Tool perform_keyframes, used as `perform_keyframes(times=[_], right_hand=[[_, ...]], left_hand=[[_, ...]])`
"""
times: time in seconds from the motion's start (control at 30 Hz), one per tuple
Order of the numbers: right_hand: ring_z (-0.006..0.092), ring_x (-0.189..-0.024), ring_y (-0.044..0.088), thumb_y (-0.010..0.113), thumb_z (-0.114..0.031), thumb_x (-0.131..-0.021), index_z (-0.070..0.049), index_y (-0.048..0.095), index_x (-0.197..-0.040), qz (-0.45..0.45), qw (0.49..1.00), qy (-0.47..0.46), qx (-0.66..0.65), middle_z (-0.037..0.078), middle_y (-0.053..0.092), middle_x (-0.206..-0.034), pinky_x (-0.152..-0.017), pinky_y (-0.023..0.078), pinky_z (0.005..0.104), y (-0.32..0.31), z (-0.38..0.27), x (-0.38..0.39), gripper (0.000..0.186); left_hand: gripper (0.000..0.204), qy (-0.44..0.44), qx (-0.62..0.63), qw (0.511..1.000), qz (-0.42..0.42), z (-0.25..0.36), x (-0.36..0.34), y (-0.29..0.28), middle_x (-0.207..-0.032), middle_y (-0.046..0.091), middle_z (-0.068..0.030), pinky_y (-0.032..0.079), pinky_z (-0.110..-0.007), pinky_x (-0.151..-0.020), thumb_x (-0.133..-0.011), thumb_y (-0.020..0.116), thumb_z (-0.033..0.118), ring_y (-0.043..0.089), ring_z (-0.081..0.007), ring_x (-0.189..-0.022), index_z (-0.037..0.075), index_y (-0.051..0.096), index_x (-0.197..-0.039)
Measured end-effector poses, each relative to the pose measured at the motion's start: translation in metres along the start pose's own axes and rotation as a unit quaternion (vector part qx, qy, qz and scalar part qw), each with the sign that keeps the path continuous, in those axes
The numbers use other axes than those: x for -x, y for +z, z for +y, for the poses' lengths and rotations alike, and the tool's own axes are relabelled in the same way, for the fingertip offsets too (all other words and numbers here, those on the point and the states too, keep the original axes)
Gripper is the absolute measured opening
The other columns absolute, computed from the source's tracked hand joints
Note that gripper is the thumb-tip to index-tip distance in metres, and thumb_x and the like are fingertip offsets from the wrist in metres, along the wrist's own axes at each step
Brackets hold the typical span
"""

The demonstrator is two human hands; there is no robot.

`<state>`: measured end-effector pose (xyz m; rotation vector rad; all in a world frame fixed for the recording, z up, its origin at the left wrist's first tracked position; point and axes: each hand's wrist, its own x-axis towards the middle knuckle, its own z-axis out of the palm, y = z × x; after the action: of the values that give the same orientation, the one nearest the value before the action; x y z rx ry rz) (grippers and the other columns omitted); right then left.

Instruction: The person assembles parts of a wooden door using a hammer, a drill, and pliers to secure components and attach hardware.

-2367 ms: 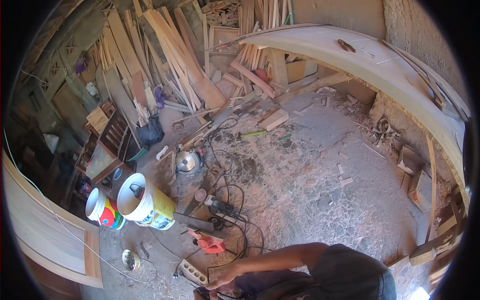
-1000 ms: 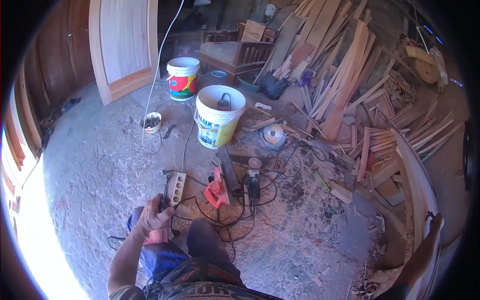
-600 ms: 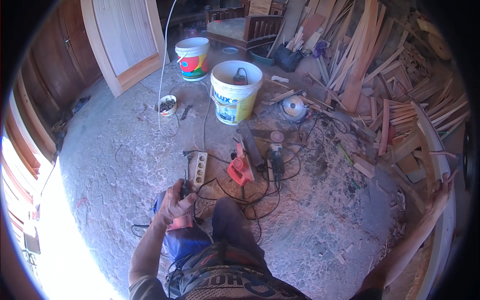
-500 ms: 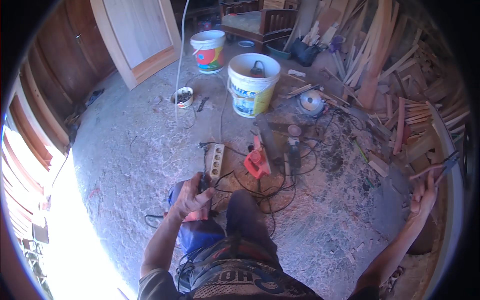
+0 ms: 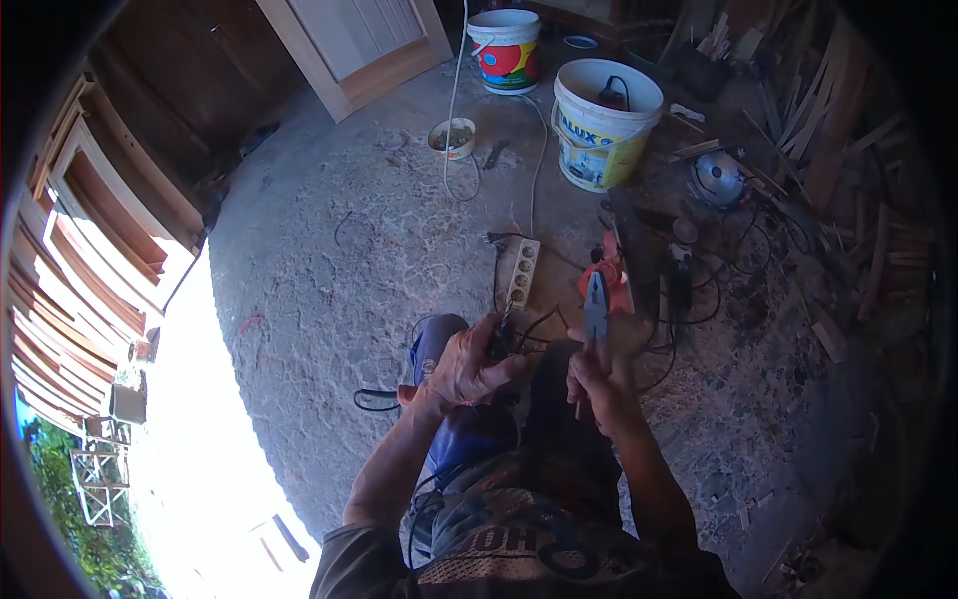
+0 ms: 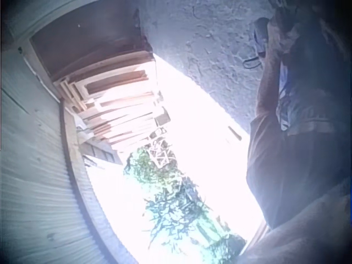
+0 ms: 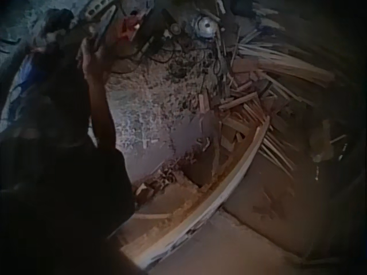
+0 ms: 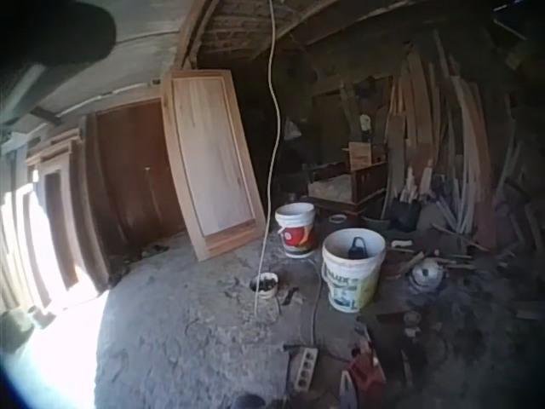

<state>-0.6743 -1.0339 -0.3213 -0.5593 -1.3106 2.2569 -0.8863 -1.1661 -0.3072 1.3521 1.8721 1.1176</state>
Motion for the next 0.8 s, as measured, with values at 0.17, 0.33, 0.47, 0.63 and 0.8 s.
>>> perform_keyframes(times=[0.17,0.33,0.47,0.63,0.8], right_hand=[[0.0114,-0.068,0.06,0.063,-0.009,-0.094,0.0,0.055,-0.11,0.029,0.997,0.035,0.06,0.003,0.058,-0.081,-0.062,0.053,0.0279,0.046,0.006,-0.031,0.02],[0.0127,-0.067,0.061,0.065,-0.009,-0.093,-0.001,0.055,-0.107,0.049,0.997,0.051,0.041,0.003,0.059,-0.082,-0.061,0.052,0.0285,0.056,0.002,-0.038,0.019],[0.0132,-0.066,0.061,0.066,-0.009,-0.091,-0.001,0.055,-0.107,0.057,0.996,0.072,0.002,0.004,0.059,-0.082,-0.059,0.051,0.0281,0.053,0.008,-0.045,0.021],[0.0122,-0.065,0.06,0.064,-0.01,-0.092,-0.002,0.055,-0.107,0.045,0.992,0.118,-0.029,0.004,0.059,-0.08,-0.057,0.049,0.0264,0.055,0.011,-0.049,0.019],[0.0214,-0.074,0.062,0.063,-0.01,-0.092,-0.001,0.055,-0.112,0.031,0.978,0.059,0.195,0.009,0.06,-0.084,-0.064,0.05,0.032,0.046,0.009,-0.05,0.024]], left_hand=[[0.057,0.049,0.012,0.998,0.035,-0.006,0.0,0.0,-0.086,0.066,-0.0121,0.051,-0.034,-0.072,-0.082,0.074,0.039,0.067,-0.0219,-0.08,-0.001,0.051,-0.115],[0.062,0.025,-0.019,0.999,0.018,-0.004,0.002,-0.003,-0.094,0.067,-0.0141,0.052,-0.038,-0.077,-0.083,0.074,0.041,0.067,-0.0263,-0.087,-0.002,0.05,-0.12],[0.067,0.052,-0.075,0.989,0.114,-0.006,0.008,0.009,-0.101,0.066,-0.0188,0.051,-0.042,-0.082,-0.084,0.072,0.041,0.066,-0.0348,-0.094,-0.005,0.049,-0.127],[0.073,0.076,-0.065,0.986,0.137,-0.022,0.007,0.008,-0.097,0.065,-0.0199,0.051,-0.044,-0.08,-0.086,0.068,0.047,0.064,-0.0386,-0.092,-0.005,0.045,-0.132],[0.075,0.032,-0.069,0.986,0.149,-0.017,0.002,0.007,-0.098,0.064,-0.0224,0.05,-0.044,-0.08,-0.082,0.068,0.049,0.064,-0.0392,-0.091,-0.005,0.047,-0.13]])
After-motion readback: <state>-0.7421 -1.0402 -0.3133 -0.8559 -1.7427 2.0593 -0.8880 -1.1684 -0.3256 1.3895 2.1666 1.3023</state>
